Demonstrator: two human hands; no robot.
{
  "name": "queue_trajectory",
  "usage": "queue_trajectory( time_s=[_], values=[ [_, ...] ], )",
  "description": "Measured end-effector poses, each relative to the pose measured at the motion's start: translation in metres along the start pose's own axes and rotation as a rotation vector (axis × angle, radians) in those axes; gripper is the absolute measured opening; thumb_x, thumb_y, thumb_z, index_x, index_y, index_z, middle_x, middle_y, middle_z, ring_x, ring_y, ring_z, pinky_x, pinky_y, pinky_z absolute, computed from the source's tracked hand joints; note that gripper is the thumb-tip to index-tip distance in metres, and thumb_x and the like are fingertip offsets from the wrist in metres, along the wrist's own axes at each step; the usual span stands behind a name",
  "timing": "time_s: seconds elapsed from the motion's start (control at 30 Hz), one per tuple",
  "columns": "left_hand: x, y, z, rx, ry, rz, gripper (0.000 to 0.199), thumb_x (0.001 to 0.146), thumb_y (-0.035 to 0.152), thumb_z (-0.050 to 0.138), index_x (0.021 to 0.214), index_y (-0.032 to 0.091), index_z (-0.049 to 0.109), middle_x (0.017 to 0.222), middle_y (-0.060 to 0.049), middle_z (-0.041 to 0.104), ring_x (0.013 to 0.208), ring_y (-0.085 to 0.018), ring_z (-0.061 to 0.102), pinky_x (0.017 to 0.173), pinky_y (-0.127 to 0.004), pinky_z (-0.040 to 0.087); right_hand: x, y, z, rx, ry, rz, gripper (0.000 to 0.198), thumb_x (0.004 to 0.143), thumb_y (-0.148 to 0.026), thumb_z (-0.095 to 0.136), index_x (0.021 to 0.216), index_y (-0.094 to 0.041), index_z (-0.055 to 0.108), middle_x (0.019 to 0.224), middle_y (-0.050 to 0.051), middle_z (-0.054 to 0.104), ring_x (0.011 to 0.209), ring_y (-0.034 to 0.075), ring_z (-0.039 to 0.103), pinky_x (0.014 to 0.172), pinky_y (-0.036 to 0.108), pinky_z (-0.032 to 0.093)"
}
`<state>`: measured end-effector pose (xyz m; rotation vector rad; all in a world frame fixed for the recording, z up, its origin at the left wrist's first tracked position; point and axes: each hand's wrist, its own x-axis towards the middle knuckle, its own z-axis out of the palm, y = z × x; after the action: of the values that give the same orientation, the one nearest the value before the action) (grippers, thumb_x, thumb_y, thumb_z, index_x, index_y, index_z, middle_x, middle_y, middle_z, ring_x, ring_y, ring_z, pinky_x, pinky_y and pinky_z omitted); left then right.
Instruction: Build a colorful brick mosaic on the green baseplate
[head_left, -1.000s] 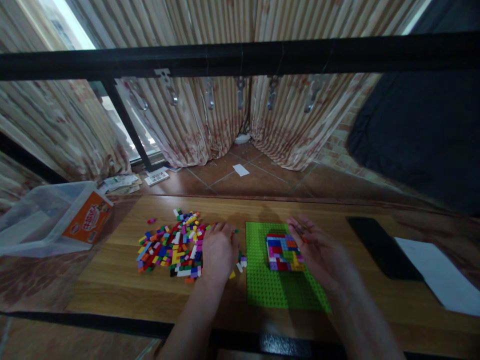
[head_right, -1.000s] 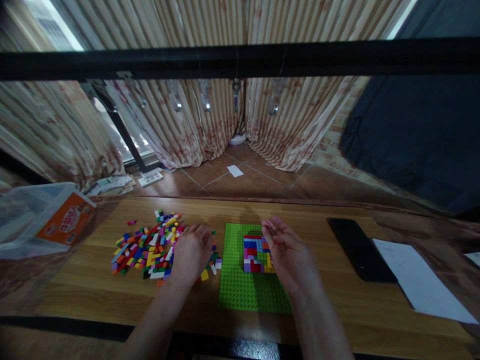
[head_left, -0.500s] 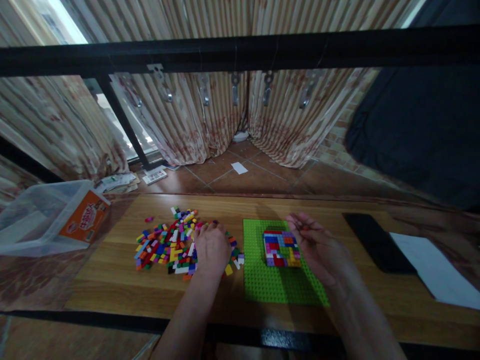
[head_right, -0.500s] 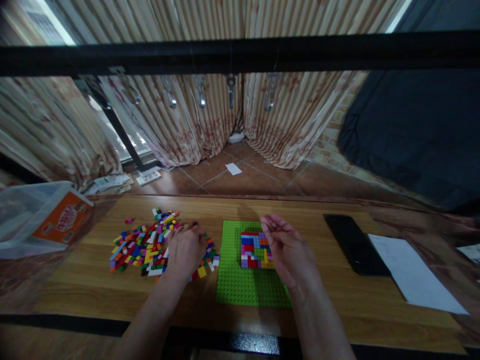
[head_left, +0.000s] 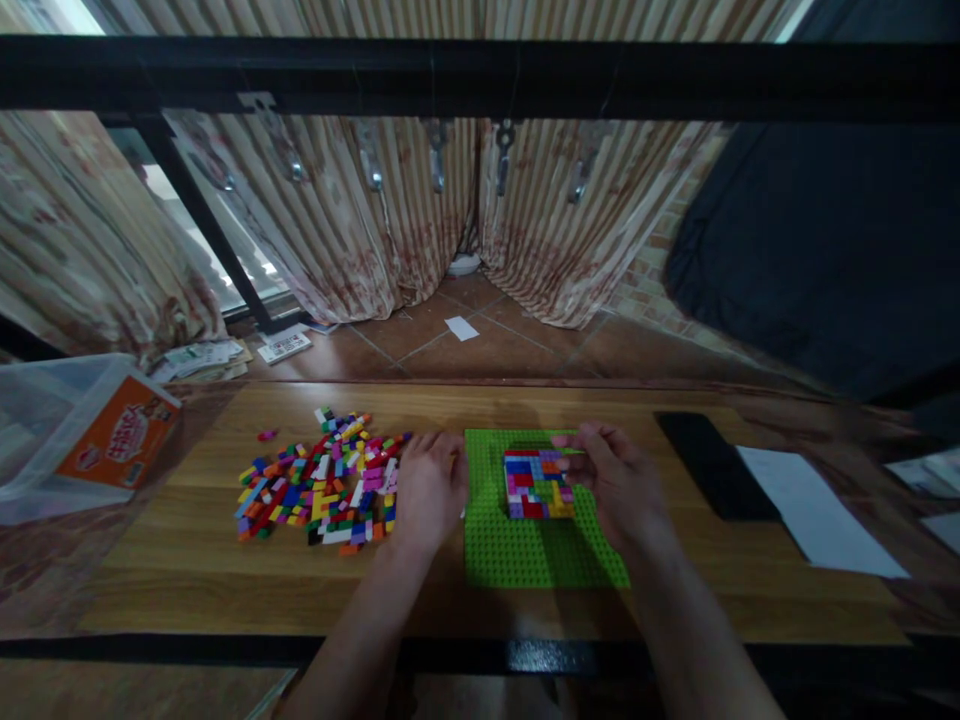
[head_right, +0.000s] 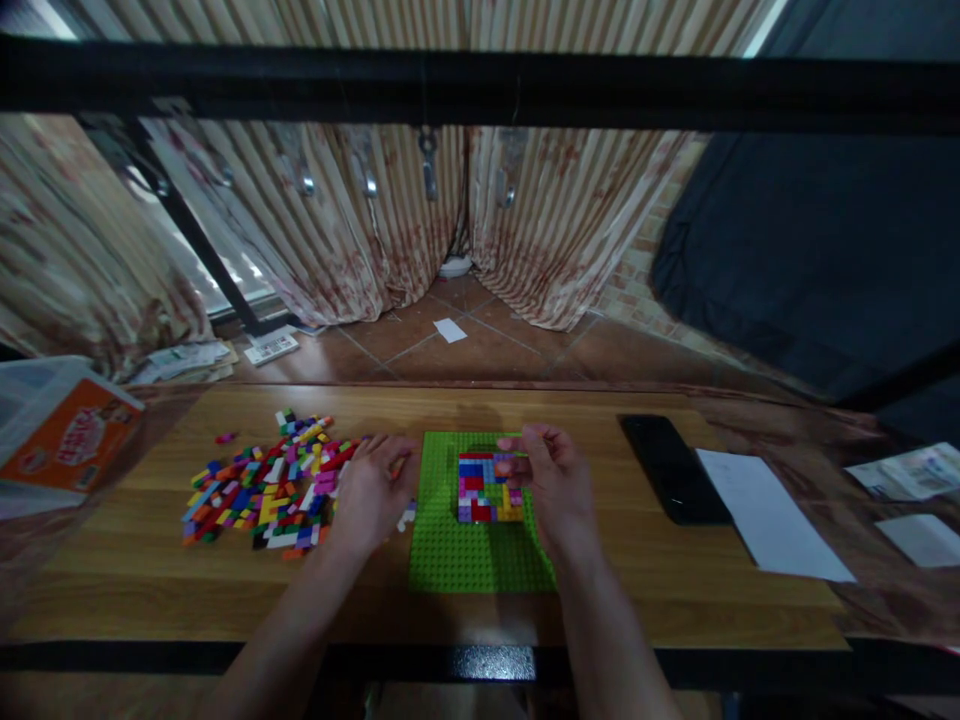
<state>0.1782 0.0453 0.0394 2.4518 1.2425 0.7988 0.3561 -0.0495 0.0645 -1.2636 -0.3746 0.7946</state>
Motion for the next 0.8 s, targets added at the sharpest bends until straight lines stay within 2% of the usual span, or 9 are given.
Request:
queue_trajectory(
  time_s=[0.1, 0.2, 0.3, 0.47, 0.53, 0.6, 0.67, 0.8],
  values=[
    [-0.003, 0.011, 0.008, -0.149, -0.013, 0.008, 0.014, 0.086, 0.014, 0.053, 0.088, 0.018, 0.066, 0.089, -0.006, 0.069, 0.089, -0.021, 0.063, 0.081, -0.034, 0.048, 0.0, 0.001, -0.004, -0.079, -0.038, -0.002, 0.043, 0.062, -0.049, 0.082, 0.082, -0.017, 0.061, 0.069, 0.0, 0.069, 0.048, 0.01, 0.058, 0.041, 0.02, 0.045],
    [-0.006, 0.019, 0.014, -0.229, -0.038, -0.009, 0.014, 0.086, 0.013, 0.053, 0.088, 0.019, 0.066, 0.09, -0.006, 0.069, 0.089, -0.02, 0.063, 0.082, -0.034, 0.05, 0.001, 0.002, -0.009, -0.128, -0.068, -0.036, 0.039, 0.063, -0.047, 0.081, 0.082, -0.015, 0.069, 0.064, -0.002, 0.064, 0.048, 0.006, 0.05, 0.042, 0.018, 0.041],
    [-0.008, 0.023, 0.018, -0.274, -0.074, -0.02, 0.015, 0.086, 0.013, 0.053, 0.09, 0.019, 0.066, 0.091, -0.006, 0.069, 0.09, -0.02, 0.064, 0.082, -0.034, 0.051, 0.001, 0.0, -0.011, -0.073, -0.115, -0.013, 0.035, 0.063, -0.044, 0.082, 0.082, -0.016, 0.073, 0.061, -0.004, 0.059, 0.049, 0.005, 0.045, 0.044, 0.018, 0.04],
    [-0.011, 0.031, 0.022, -0.306, -0.131, -0.066, 0.019, 0.086, 0.019, 0.055, 0.102, 0.019, 0.064, 0.097, -0.007, 0.068, 0.096, -0.023, 0.064, 0.087, -0.039, 0.052, -0.002, -0.006, -0.01, 0.077, -0.188, 0.108, 0.039, 0.059, -0.039, 0.085, 0.088, -0.016, 0.073, 0.068, -0.001, 0.065, 0.056, 0.007, 0.053, 0.047, 0.019, 0.044],
    [-0.014, 0.034, 0.023, -0.305, -0.155, -0.031, 0.035, 0.082, 0.025, 0.063, 0.116, 0.018, 0.06, 0.114, -0.01, 0.064, 0.109, -0.026, 0.06, 0.096, -0.044, 0.049, -0.001, -0.007, -0.01, 0.102, -0.16, 0.113, 0.039, 0.056, -0.036, 0.087, 0.087, -0.016, 0.073, 0.069, 0.0, 0.067, 0.057, 0.007, 0.055, 0.051, 0.018, 0.047],
    [-0.017, 0.037, 0.025, -0.294, -0.206, 0.04, 0.059, 0.075, 0.028, 0.071, 0.13, 0.019, 0.051, 0.135, -0.012, 0.053, 0.126, -0.029, 0.049, 0.106, -0.048, 0.042, 0.001, -0.006, -0.011, 0.119, -0.119, 0.101, 0.038, 0.054, -0.034, 0.088, 0.083, -0.016, 0.072, 0.069, 0.0, 0.068, 0.056, 0.006, 0.055, 0.053, 0.018, 0.049],
    [-0.02, 0.037, 0.027, -0.266, -0.275, 0.094, 0.075, 0.071, 0.027, 0.074, 0.139, 0.019, 0.043, 0.147, -0.014, 0.04, 0.136, -0.031, 0.039, 0.112, -0.05, 0.036, 0.004, -0.004, -0.013, 0.139, -0.075, 0.089, 0.036, 0.053, -0.033, 0.089, 0.079, -0.016, 0.071, 0.067, 0.0, 0.069, 0.054, 0.006, 0.055, 0.053, 0.017, 0.05],
    [-0.022, 0.037, 0.032, -0.203, -0.378, 0.122, 0.077, 0.072, 0.021, 0.069, 0.142, 0.019, 0.039, 0.149, -0.015, 0.037, 0.138, -0.032, 0.036, 0.113, -0.052, 0.033, 0.008, -0.001, -0.017, 0.162, -0.024, 0.077, 0.032, 0.053, -0.032, 0.089, 0.074, -0.017, 0.07, 0.068, 0.001, 0.07, 0.055, 0.006, 0.056, 0.052, 0.016, 0.05]
  ],
)
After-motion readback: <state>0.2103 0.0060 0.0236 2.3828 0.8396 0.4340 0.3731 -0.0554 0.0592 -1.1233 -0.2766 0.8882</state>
